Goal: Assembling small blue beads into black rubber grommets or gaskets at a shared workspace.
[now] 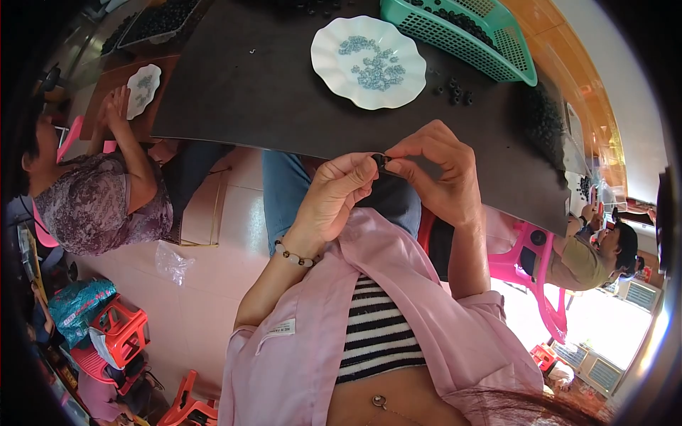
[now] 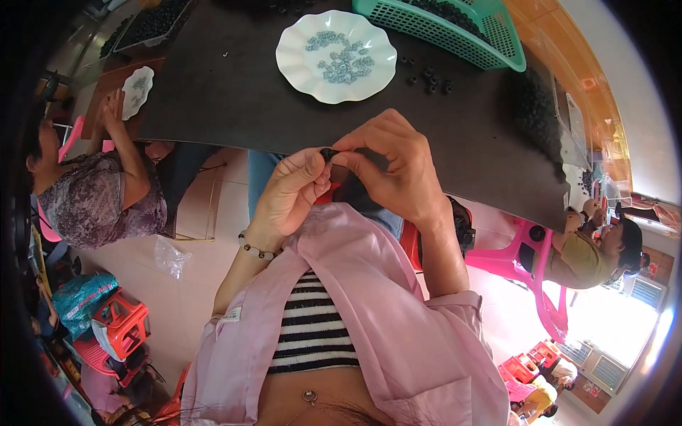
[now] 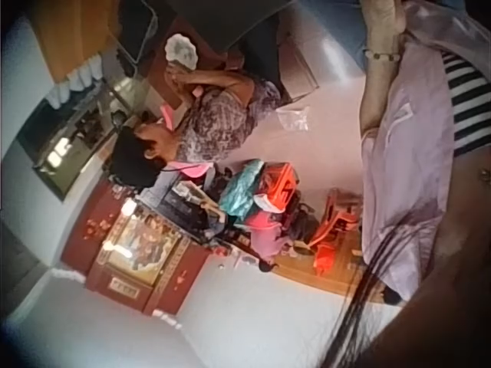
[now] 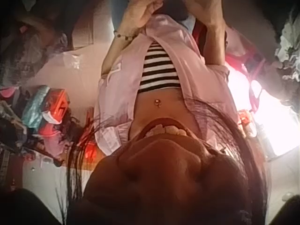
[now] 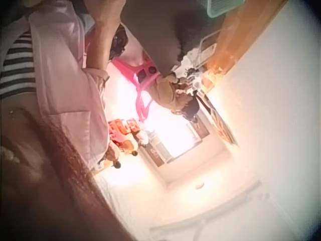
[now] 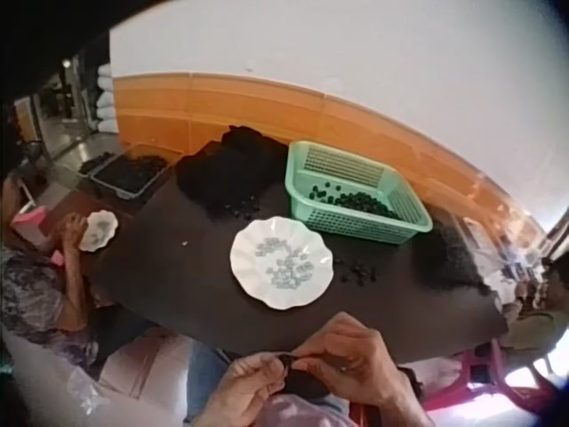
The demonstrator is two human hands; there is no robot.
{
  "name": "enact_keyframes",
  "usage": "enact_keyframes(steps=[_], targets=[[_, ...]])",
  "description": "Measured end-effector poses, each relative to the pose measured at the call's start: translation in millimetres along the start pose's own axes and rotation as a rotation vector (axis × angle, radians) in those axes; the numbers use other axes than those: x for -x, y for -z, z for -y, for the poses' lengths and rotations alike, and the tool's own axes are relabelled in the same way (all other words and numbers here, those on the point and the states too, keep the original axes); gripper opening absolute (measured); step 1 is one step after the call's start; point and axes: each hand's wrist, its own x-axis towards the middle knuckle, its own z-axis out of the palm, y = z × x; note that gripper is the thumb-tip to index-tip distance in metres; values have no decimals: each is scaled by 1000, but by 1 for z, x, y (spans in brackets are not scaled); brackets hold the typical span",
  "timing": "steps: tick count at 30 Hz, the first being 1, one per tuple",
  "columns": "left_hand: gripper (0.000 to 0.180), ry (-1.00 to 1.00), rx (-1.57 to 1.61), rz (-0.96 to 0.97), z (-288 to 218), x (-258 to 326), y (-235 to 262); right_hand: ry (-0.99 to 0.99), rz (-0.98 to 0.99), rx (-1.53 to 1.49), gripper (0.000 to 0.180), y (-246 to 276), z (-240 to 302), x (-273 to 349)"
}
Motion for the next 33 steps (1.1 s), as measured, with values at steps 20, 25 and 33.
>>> enact_keyframes(steps=[20, 25, 33], targets=[[22, -57, -414, 112, -26, 30, -10, 202, 359, -353, 33, 4, 4, 3], [25, -42, -433, 153, -31, 48, -24, 39, 295, -573, 31, -2, 20, 24], [20, -35, -550, 161, -34, 75, -33, 140, 234, -489, 31, -2, 42, 39]])
